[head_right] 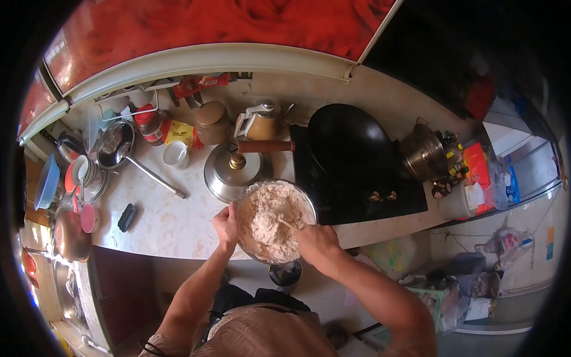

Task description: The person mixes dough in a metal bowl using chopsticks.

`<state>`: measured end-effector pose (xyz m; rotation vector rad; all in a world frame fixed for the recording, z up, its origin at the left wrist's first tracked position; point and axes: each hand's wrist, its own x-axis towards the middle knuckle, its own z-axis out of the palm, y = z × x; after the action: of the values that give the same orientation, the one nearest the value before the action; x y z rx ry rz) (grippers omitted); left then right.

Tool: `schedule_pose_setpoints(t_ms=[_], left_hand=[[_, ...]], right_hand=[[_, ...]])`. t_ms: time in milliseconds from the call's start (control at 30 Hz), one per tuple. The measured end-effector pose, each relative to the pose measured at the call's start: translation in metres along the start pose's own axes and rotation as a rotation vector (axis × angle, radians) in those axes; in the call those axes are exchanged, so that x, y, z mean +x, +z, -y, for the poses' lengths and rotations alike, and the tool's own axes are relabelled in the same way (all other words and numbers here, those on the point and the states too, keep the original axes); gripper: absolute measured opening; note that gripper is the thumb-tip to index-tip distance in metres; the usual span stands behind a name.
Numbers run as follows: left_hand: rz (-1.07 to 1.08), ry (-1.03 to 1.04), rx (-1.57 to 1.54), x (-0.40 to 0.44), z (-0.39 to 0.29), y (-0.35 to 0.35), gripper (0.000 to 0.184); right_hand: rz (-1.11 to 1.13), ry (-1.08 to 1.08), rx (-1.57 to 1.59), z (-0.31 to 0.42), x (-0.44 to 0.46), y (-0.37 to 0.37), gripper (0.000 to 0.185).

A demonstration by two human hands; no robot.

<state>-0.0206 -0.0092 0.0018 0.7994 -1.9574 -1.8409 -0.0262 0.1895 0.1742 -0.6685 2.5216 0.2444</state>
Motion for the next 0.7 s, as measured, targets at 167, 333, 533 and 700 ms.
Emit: schedule_pose_setpoints(t_ms=[167, 333, 533, 700], left_hand=[[-0.007, 0.012, 0.067, 0.001, 0.0, -0.001, 0.041], [0.012, -0.02, 0.055, 0.001, -0.002, -0.001, 0.041], [0.02, -0.027, -0.012, -0.002, 0.008, -0.001, 0.041], [0.037, -0.073, -0.032, 0.004, 0.001, 0.003, 0.042]], right_hand=[[-0.001, -0.008, -0.07, -0.012, -0.012, -0.019, 0.016], [-0.039, -0.113, -0.226, -0.003, 0.031, -0.038, 0.015], [0.001, -0.067, -0.28, -0.011, 0.07, -0.039, 0.019], [0.012, -0.071, -0.288, -0.011, 0.049, -0.042, 0.019]])
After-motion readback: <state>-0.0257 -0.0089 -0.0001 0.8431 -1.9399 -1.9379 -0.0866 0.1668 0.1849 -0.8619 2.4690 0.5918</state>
